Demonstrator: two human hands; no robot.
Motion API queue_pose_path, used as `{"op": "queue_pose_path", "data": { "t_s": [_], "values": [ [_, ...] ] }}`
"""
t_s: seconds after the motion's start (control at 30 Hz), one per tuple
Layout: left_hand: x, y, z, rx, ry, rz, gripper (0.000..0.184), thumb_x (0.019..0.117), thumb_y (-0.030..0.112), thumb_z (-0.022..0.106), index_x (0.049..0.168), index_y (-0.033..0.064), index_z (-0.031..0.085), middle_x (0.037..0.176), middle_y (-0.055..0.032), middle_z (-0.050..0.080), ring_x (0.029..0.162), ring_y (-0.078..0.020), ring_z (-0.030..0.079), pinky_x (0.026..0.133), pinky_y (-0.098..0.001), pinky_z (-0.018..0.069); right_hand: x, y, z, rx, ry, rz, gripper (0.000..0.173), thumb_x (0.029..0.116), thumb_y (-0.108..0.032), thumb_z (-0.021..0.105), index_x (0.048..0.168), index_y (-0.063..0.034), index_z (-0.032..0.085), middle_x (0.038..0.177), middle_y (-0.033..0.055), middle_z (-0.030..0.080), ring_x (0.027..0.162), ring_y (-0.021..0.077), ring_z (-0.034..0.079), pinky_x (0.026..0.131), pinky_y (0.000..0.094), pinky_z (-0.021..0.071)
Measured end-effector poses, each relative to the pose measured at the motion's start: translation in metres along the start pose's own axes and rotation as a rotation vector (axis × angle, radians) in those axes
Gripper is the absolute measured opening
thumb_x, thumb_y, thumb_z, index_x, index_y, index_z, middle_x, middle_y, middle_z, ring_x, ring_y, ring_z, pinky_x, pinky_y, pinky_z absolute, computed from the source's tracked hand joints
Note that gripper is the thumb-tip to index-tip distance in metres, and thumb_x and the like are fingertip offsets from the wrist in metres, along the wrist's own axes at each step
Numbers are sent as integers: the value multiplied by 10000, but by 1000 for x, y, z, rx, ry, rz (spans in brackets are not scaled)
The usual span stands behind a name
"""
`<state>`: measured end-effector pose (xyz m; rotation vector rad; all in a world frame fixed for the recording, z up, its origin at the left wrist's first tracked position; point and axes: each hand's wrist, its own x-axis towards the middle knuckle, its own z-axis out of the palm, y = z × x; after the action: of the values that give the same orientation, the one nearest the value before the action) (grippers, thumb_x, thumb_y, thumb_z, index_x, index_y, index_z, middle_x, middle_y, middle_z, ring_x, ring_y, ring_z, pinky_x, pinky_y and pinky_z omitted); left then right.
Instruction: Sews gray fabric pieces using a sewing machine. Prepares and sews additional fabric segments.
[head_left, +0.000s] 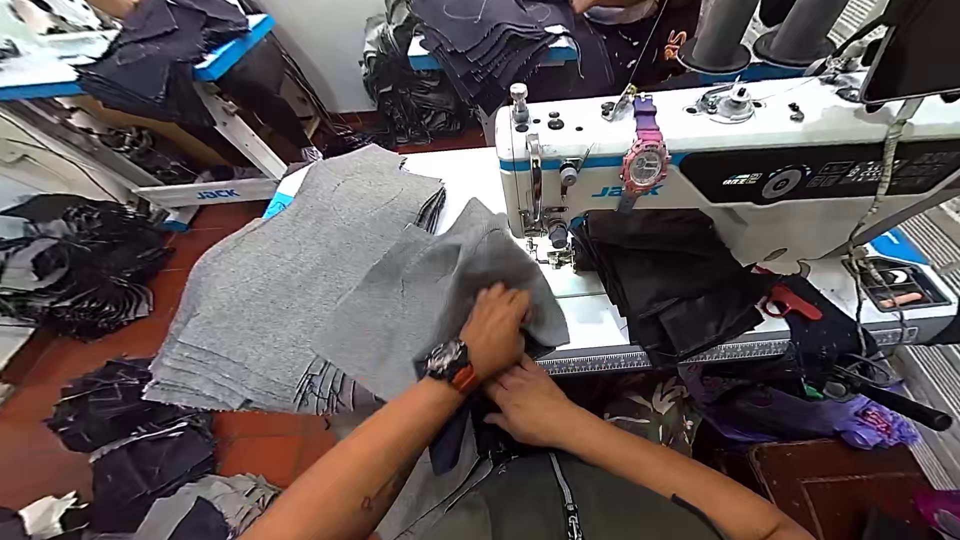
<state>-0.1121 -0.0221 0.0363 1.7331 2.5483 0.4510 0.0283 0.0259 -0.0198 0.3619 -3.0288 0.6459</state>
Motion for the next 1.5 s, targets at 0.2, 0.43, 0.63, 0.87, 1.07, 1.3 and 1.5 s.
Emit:
{"op": "queue_pose_path", "data": {
  "t_s": [0.2,0.43,0.63,0.87,1.07,1.3,1.5],
  "values": [
    [-43,-12,23,-131,48,71,253,1028,254,590,1134,62,716,892,-150,730,828,-356,720,752,-565,570,-54,31,-12,167,515,-19,206,970,-59,631,1130,-49,760,1188,105,724,1137,221,690,992,388,565],
    [-42,-5,9,-56,115,114,194,1026,187,575,1108,101,728,845,-128,738,786,-341,738,678,-547,581,-40,73,-23,-119,652,77,147,984,-150,669,1046,-79,782,898,112,697,833,271,650,727,381,544],
    [-49,12,2,97,83,182,152,966,17,573,975,30,724,797,-157,707,777,-360,712,684,-508,557,-34,77,-8,-187,765,-63,142,954,-22,628,921,-31,766,838,116,715,766,250,660,686,365,532],
    [-44,-8,39,-120,115,408,285,1029,10,445,1136,2,709,1294,-163,695,1251,-332,652,1076,-459,511,-46,79,11,-211,889,-3,138,956,-100,655,972,-87,791,842,95,697,813,240,624,748,374,475],
    [-47,-14,45,-74,229,469,314,1009,9,480,1188,52,734,1208,-130,740,1143,-316,706,1013,-444,551,-57,84,29,-279,950,5,143,968,-226,691,1065,-180,785,963,66,658,967,213,590,869,373,419],
    [-53,9,43,-7,213,362,316,1004,18,474,1203,-4,718,1204,-180,730,1109,-338,713,984,-447,557,-57,86,30,-278,958,-20,136,969,-217,678,1044,-178,785,955,59,659,975,207,587,867,371,408],
    [-64,40,39,138,22,229,383,1014,46,466,1342,-93,606,1373,-267,627,1292,-379,622,1100,-443,492,-57,80,3,-61,807,59,133,909,-194,719,972,-83,755,964,109,689,942,232,645,816,366,503]
  ]
}}
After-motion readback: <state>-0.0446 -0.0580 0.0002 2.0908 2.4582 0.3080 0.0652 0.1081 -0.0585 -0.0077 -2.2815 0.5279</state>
